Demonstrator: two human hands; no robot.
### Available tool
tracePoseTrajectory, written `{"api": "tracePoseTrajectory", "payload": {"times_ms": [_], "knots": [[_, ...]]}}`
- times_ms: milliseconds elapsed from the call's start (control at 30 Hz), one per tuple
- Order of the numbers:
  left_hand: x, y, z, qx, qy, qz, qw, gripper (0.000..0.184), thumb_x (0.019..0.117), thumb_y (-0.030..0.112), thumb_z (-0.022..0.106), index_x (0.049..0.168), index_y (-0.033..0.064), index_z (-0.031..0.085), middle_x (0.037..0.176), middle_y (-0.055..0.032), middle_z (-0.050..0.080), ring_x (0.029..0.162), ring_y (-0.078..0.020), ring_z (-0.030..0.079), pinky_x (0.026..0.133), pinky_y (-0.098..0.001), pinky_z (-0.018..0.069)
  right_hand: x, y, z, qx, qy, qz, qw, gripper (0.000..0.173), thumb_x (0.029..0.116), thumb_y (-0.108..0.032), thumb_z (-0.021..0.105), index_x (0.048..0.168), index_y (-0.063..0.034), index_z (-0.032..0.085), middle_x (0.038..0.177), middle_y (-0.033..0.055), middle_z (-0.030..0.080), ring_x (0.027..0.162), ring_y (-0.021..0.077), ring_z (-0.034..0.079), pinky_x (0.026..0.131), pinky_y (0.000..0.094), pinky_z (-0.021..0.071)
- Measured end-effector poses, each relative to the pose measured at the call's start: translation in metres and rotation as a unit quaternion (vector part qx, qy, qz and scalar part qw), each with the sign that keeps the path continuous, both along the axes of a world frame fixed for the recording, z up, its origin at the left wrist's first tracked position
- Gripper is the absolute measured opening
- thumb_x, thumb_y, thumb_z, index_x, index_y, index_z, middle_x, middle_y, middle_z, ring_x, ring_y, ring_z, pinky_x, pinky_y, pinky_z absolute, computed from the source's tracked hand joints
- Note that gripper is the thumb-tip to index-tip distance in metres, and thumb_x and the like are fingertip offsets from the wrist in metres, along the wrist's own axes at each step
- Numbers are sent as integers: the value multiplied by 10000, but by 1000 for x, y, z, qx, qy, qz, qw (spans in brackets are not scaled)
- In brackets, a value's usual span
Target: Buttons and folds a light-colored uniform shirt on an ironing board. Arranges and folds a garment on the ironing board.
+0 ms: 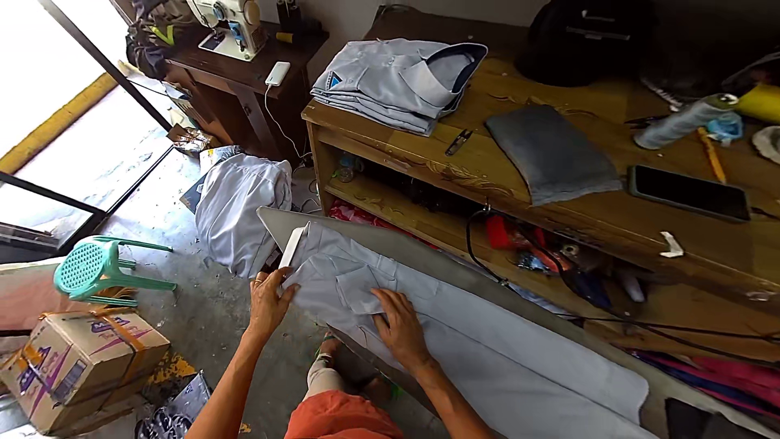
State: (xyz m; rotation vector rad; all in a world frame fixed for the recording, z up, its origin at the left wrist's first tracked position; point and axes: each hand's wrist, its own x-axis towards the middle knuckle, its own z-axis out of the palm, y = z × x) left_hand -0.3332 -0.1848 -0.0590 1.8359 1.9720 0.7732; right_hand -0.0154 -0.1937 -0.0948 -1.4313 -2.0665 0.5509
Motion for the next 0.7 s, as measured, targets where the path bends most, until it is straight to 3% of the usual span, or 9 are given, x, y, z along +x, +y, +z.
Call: {"api": "tracePoseTrajectory", "payload": {"times_ms": [100,200,300,400,500,567,600,667,700], "knots": [[-20,-8,-23,-59,-94,23,994,278,916,286,741,1083,65,750,1029,-100,735,1045,-293,646,989,-515,484,4,0,-10,-8,63,-18,998,333,948,-171,544,1199,-81,744,1249,121,707,1171,329,649,1002,513,510],[-23,-7,-26,-89,-88,9,992,366,924,406,709,968,46,760,995,-133,704,1029,-310,628,972,-505,474,-1,7,0,-28,111,-38,993,306,995,-232,542,1161,-102,765,1203,83,729,1147,272,660,1010,475,507],[-27,-6,-21,-97,-130,10,987,371,928,405,708,916,39,764,1012,-147,680,1062,-304,599,982,-491,458,-4,12,15,-27,147,-57,987,311,1013,-257,567,1123,-50,771,1167,105,743,1087,265,677,936,488,505],[-42,-11,-29,-104,-231,27,967,318,912,374,709,897,58,741,1209,-127,644,1186,-235,565,996,-408,481,-2,12,28,11,221,-33,975,309,1018,-210,565,1120,3,763,1166,117,748,1121,192,685,1003,360,534],[-40,-21,-38,-126,-185,72,972,316,909,353,731,990,48,749,1293,-185,631,1259,-330,548,1019,-484,485,6,-7,20,31,154,68,985,352,1033,-213,467,1173,-131,780,1257,37,732,1242,211,637,1074,437,490],[-22,-18,-25,-56,-56,107,991,340,875,321,761,1009,11,733,1144,-253,658,1151,-452,580,993,-589,466,8,-14,6,35,109,88,989,355,1029,-194,459,1178,-191,781,1275,0,727,1249,209,637,1059,455,493],[-11,-15,-17,-7,-4,107,994,331,868,313,755,971,-1,724,1032,-236,675,1052,-444,621,946,-588,495,9,-15,3,32,106,76,991,350,1028,-188,466,1182,-178,780,1262,9,732,1227,208,652,1052,451,503],[11,-12,1,9,9,86,996,352,937,356,684,892,8,717,849,-143,688,849,-319,677,805,-510,564,6,-11,8,4,130,32,991,331,1016,-158,489,1188,-113,768,1223,51,742,1170,220,676,1029,445,520],[21,-10,10,-48,-17,75,996,428,988,417,613,867,18,711,790,-113,681,771,-271,678,748,-494,568,4,-6,12,-19,148,4,989,316,1009,-137,506,1187,-87,762,1204,73,743,1146,226,682,1018,441,526]]}}
